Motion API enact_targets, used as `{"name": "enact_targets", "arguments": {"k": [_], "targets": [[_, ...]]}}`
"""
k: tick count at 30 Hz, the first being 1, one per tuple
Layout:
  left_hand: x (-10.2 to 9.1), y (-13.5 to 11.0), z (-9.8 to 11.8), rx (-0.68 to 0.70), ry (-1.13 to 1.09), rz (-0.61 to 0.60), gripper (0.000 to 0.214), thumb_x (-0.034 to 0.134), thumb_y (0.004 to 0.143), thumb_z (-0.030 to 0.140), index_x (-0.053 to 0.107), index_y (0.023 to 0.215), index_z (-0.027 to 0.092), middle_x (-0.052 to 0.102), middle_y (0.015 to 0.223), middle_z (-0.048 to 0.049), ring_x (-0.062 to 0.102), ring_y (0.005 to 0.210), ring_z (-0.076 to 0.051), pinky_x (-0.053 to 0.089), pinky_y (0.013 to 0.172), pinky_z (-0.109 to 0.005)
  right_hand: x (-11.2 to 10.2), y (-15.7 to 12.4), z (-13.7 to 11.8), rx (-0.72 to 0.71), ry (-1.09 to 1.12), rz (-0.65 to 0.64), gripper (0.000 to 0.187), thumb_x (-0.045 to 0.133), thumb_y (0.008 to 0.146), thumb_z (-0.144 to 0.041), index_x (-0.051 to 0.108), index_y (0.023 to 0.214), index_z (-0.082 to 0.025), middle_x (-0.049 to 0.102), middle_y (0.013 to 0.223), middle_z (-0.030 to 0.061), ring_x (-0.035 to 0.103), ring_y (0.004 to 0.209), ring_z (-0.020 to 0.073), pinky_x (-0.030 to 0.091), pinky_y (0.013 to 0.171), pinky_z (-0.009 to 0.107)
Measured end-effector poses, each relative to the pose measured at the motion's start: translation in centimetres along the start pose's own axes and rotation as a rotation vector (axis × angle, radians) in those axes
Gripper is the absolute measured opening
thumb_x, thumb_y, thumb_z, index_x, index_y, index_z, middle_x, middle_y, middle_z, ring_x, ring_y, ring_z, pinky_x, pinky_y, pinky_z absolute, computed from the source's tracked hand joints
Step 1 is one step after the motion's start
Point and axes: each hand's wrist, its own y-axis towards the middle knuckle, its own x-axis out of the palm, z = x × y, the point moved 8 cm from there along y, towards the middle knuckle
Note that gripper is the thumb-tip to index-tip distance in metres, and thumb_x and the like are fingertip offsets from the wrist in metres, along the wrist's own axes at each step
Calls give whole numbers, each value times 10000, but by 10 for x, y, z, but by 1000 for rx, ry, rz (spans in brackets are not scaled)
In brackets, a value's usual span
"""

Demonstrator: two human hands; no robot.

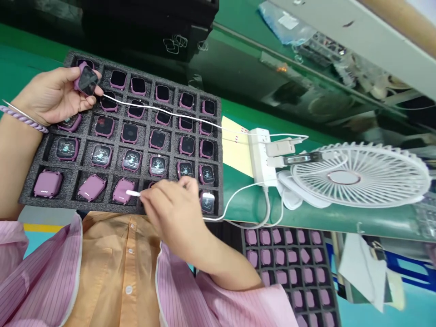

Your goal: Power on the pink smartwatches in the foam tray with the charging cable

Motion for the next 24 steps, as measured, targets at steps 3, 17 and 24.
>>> {"name": "enact_targets", "arguments": {"k": [3,17,24], "targets": [[-2,2,-4,-23,-17,-27,231,593,1024,190,681,813,158,697,799,-63,678,811,-141,498,687,-238,23,4,-20,-58,-24,-57,268,536,1046,-67,631,823,-182,683,758,16,590,685,175,305,769,372],[-3,4,-7,-52,15,-60,238,602,1038,200,664,819,130,717,795,-46,702,836,-128,482,800,-291,33,10,-16,-110,14,-251,278,530,1035,-57,630,807,-180,661,750,16,569,663,172,311,778,345],[4,-3,-4,-29,-23,-14,370,470,1070,177,621,733,185,679,731,-62,671,739,-125,515,600,-189,19,15,-2,-14,230,-206,190,509,1063,-101,654,966,-176,702,836,13,599,723,157,325,786,333]]}}
